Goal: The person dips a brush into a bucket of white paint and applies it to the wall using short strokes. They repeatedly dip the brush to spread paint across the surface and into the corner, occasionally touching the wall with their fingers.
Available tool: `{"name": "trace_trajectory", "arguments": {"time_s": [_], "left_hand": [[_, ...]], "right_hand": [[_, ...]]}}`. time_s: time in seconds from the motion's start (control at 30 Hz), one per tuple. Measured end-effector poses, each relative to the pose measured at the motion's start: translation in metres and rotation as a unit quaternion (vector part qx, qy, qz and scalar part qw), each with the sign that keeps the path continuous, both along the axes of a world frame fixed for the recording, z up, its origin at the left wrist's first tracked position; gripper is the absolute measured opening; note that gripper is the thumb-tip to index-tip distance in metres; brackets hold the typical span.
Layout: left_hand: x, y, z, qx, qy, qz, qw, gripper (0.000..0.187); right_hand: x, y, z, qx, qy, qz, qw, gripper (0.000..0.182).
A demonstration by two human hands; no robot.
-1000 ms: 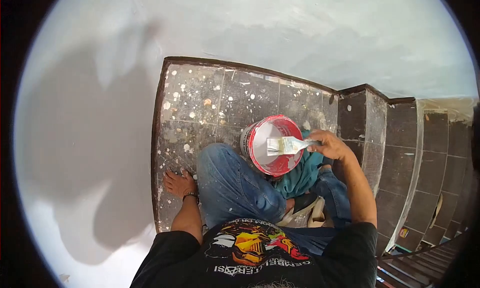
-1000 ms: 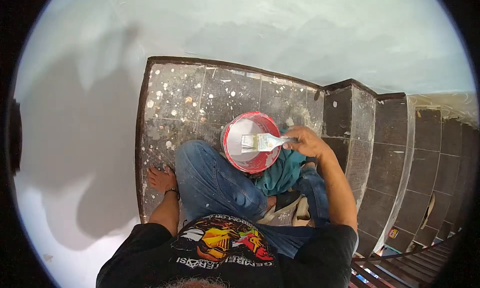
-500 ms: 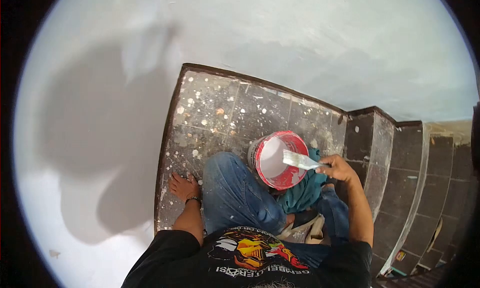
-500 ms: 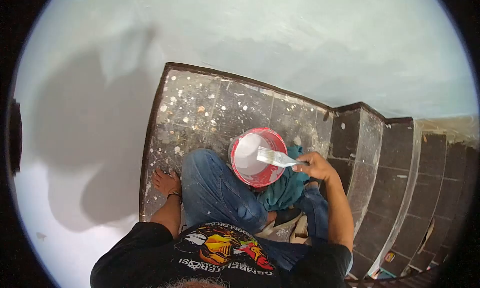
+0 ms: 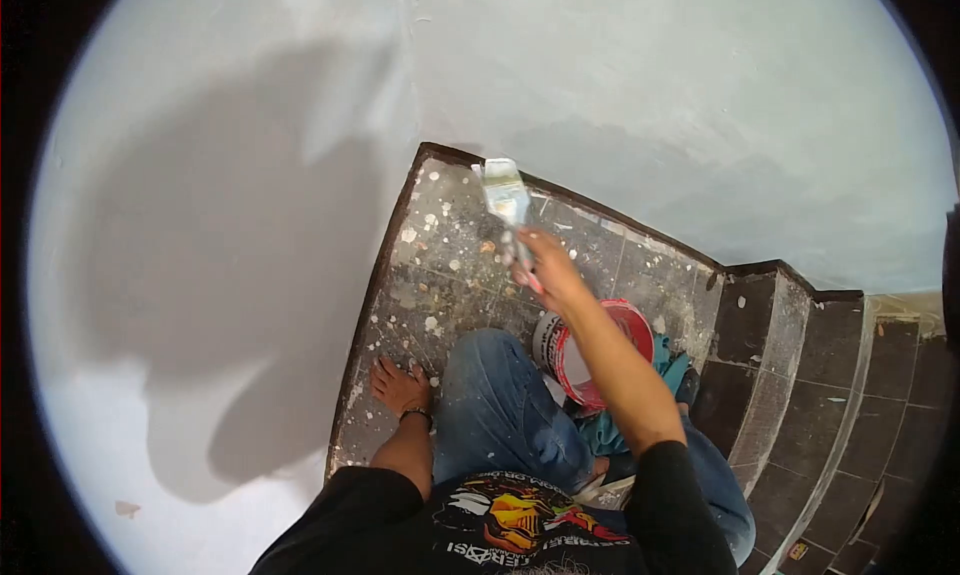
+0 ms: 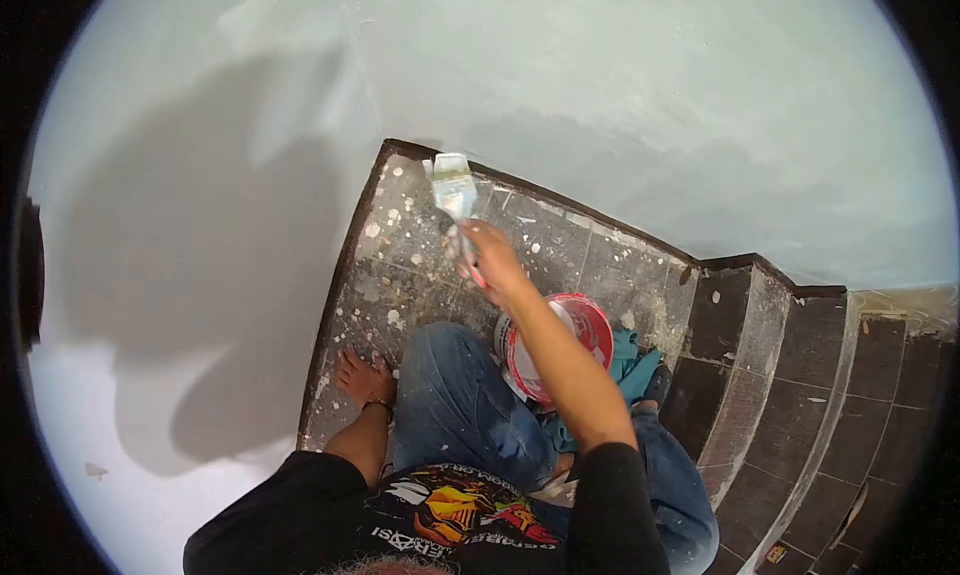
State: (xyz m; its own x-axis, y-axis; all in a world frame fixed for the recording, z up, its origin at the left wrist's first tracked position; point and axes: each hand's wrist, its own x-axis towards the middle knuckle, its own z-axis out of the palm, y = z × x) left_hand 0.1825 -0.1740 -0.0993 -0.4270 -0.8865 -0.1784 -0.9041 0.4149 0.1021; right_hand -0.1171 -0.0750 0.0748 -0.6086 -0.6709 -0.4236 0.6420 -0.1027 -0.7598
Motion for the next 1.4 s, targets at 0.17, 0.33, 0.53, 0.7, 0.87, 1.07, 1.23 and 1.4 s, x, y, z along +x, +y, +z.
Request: {"name": "trace_trajectory", "arguments": {"time_s": [0.17,0.33,0.53,0.7,0.87,1.07,1.23,1.4], "left_hand": [[-0.001,-0.003,0.0,0.016,0.001,-0.008,1.0,0.071],[-0.002,-0.004,0.0,0.032,0.006,0.0,0.999,0.071],[-0.001,-0.004,-0.003,0.021,-0.008,-0.005,1.0,0.069],[-0.002,-0.005,-0.004,0.015,0.006,0.0,1.0,0.068],[0.0,-0.004,-0.007,0.011,0.006,-0.005,1.0,0.068],[-0.004,-0.004,-0.001,0.029,-0.005,-0.001,1.0,0.07],[-0.002,-0.004,-0.003,0.028,-0.011,-0.004,1.0,0.07],[-0.002,-0.004,-0.005,0.034,-0.032,-0.002,0.999,0.071]], "right_hand": [[-0.026,-0.064,-0.051,0.041,-0.063,-0.064,0.995,0.021],[-0.047,-0.078,-0.058,0.028,-0.041,-0.12,0.992,0.021],[-0.022,-0.078,-0.048,0.048,-0.018,-0.118,0.992,0.02],[-0.034,-0.087,-0.076,0.053,-0.061,-0.124,0.989,0.02],[-0.041,-0.087,-0.061,0.017,-0.025,-0.15,0.988,0.02],[-0.023,-0.076,-0.08,0.04,-0.061,-0.127,0.989,0.018],[-0.035,-0.077,-0.105,0.018,-0.101,-0.104,0.989,0.018],[-0.044,-0.077,-0.109,0.026,-0.132,-0.12,0.984,0.018]]}}
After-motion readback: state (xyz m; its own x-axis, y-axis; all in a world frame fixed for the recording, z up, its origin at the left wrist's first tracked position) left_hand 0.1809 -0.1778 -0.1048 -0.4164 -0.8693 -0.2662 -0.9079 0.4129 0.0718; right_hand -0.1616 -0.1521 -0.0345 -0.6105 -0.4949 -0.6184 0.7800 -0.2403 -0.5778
